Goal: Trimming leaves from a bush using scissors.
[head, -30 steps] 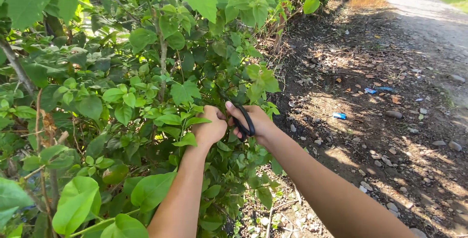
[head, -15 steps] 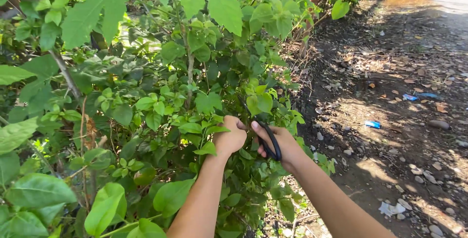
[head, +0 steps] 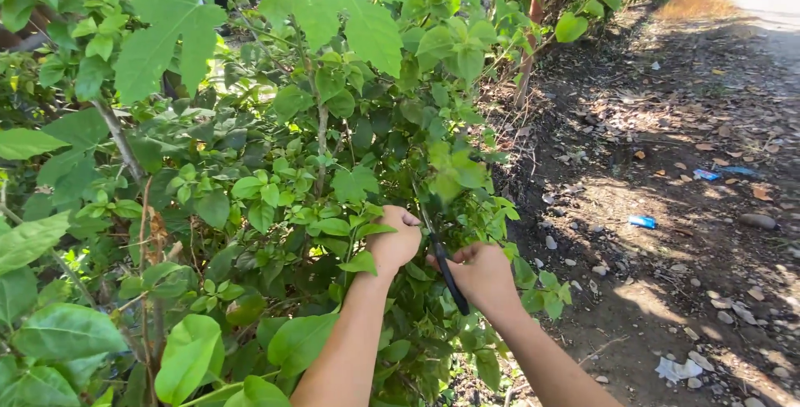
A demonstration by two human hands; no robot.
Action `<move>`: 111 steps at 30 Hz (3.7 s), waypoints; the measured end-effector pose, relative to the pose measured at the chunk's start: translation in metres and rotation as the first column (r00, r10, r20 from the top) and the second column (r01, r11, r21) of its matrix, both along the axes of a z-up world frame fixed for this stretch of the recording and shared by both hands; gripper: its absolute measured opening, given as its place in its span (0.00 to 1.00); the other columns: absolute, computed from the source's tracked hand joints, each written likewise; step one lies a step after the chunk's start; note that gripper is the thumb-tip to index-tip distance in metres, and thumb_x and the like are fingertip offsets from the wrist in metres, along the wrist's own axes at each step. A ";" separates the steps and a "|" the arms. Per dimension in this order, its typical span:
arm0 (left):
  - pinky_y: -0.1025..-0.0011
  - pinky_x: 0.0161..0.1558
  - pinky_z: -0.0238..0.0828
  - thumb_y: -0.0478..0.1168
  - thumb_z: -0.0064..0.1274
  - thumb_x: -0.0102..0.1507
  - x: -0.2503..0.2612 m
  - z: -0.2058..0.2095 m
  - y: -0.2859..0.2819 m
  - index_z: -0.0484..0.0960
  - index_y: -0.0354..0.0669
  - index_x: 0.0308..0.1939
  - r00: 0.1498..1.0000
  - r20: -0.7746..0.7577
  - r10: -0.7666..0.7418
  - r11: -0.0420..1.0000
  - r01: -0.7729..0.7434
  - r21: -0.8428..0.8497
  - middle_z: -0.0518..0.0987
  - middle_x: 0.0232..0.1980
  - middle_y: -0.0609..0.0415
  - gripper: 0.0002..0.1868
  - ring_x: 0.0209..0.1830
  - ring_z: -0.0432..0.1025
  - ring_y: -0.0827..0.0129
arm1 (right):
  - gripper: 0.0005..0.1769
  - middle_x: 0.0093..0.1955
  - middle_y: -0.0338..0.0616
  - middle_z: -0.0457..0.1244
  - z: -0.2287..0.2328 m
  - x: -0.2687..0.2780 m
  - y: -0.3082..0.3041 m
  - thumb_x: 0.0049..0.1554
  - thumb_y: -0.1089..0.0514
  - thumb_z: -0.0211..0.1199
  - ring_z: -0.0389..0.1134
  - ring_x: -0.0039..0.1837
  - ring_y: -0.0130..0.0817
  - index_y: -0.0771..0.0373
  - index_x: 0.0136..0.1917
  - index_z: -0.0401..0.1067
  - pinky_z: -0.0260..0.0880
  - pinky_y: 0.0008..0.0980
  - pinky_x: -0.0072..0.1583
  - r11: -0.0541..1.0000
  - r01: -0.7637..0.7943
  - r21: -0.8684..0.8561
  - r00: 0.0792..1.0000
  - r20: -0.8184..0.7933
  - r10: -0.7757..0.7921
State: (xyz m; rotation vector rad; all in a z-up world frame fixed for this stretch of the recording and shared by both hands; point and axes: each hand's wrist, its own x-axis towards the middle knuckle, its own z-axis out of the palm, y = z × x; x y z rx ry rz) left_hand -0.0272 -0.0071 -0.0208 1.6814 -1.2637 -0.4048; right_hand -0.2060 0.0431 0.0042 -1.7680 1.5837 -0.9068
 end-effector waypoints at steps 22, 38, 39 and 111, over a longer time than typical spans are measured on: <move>0.61 0.47 0.75 0.42 0.58 0.57 0.031 0.024 0.008 0.86 0.50 0.43 0.981 0.014 0.191 0.979 -0.192 0.066 0.85 0.38 0.50 0.11 0.39 0.80 0.56 | 0.29 0.35 0.34 0.65 -0.022 -0.024 0.028 0.52 0.32 0.70 0.65 0.36 0.21 0.60 0.45 0.70 0.56 0.24 0.38 0.837 -0.320 0.444 0.796 0.605 -0.017; 0.56 0.57 0.69 0.51 0.59 0.64 -0.013 0.131 -0.009 0.80 0.51 0.61 0.986 0.117 0.117 0.950 -0.076 -0.303 0.83 0.52 0.45 0.22 0.53 0.75 0.45 | 0.46 0.37 0.38 0.68 0.032 -0.034 0.067 0.54 0.15 0.38 0.61 0.36 0.28 0.58 0.43 0.72 0.63 0.25 0.45 0.745 -0.543 0.388 0.709 0.687 0.159; 0.60 0.54 0.73 0.52 0.56 0.68 -0.013 0.135 -0.006 0.82 0.53 0.60 0.998 0.045 0.049 0.973 -0.038 -0.230 0.85 0.50 0.46 0.19 0.51 0.79 0.48 | 0.49 0.38 0.39 0.69 0.037 -0.033 0.069 0.53 0.13 0.34 0.62 0.36 0.30 0.59 0.42 0.72 0.63 0.26 0.46 0.737 -0.539 0.408 0.716 0.683 0.146; 0.67 0.49 0.77 0.58 0.40 0.70 -0.016 0.052 0.030 0.84 0.39 0.40 0.703 -0.660 -0.264 0.937 0.024 -0.349 0.86 0.42 0.51 0.27 0.43 0.80 0.68 | 0.37 0.28 0.23 0.59 0.023 0.015 0.024 0.47 0.14 0.56 0.47 0.28 0.23 0.49 0.36 0.67 0.58 0.30 0.47 0.542 -0.830 0.133 -0.029 0.960 -0.280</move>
